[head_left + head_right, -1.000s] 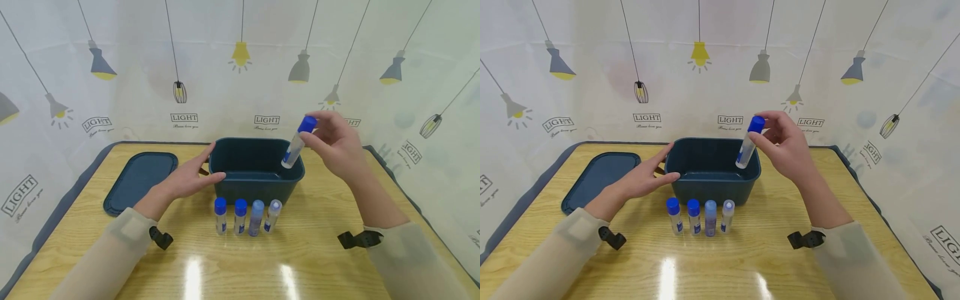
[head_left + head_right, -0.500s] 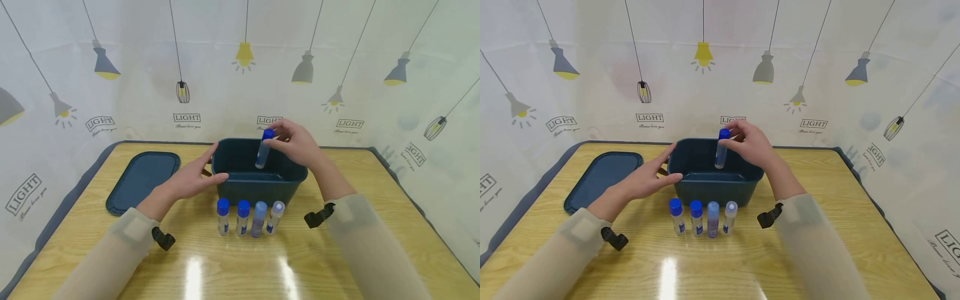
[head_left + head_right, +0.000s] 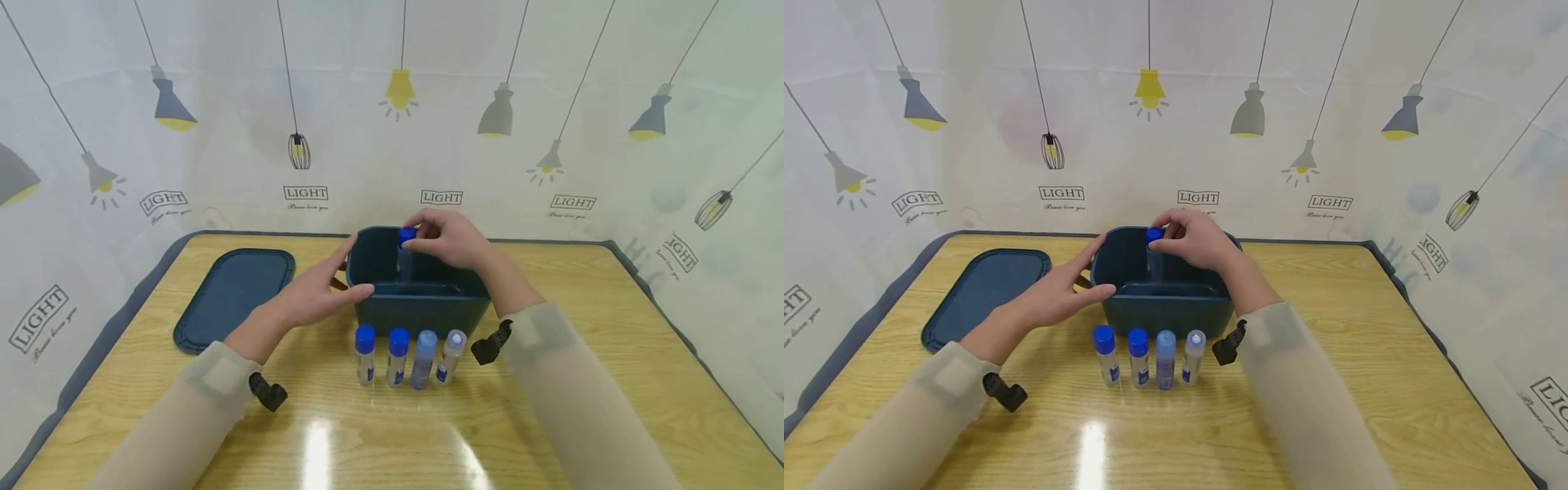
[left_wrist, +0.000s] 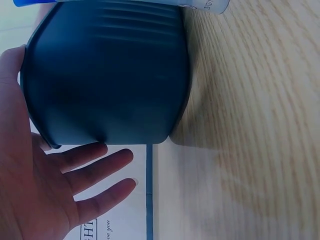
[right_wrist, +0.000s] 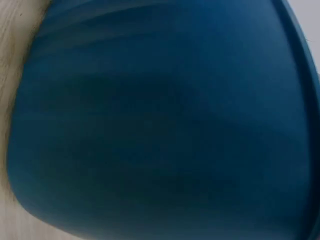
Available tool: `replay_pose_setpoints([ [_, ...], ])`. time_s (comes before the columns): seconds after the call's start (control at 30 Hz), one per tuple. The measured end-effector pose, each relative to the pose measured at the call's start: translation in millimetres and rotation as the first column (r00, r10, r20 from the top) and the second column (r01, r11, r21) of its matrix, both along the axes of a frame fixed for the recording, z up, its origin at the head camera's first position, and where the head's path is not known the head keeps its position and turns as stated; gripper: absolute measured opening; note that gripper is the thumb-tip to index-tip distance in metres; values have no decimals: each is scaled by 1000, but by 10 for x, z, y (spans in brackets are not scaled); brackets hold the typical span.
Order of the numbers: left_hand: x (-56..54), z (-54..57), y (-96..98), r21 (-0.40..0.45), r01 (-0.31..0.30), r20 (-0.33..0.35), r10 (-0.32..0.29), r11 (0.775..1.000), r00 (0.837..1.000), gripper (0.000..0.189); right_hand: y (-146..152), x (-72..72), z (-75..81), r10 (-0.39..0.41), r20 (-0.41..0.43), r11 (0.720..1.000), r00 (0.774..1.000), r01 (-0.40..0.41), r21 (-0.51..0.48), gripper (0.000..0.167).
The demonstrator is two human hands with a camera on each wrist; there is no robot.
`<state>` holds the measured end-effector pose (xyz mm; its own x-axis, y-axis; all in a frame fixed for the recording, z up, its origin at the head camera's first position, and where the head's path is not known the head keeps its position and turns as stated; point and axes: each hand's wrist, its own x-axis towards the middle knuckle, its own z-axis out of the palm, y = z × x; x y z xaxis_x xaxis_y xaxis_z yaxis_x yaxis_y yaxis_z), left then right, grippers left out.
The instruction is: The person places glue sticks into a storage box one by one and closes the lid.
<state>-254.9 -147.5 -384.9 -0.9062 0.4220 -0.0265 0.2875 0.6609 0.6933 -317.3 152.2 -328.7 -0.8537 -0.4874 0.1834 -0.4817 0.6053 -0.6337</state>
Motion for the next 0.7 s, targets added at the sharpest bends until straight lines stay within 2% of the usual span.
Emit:
replay_pose_setpoints([
  [0.37, 9, -10, 18, 1, 3, 5, -3, 1000, 1000, 104, -97, 12, -182, 45, 24, 998, 999, -46, 42, 30],
  [0.7, 3, -37, -9, 9, -5, 17, 5, 1000, 1000, 102, -191, 22, -226, 30, 15, 996, 999, -31, 83, 34],
])
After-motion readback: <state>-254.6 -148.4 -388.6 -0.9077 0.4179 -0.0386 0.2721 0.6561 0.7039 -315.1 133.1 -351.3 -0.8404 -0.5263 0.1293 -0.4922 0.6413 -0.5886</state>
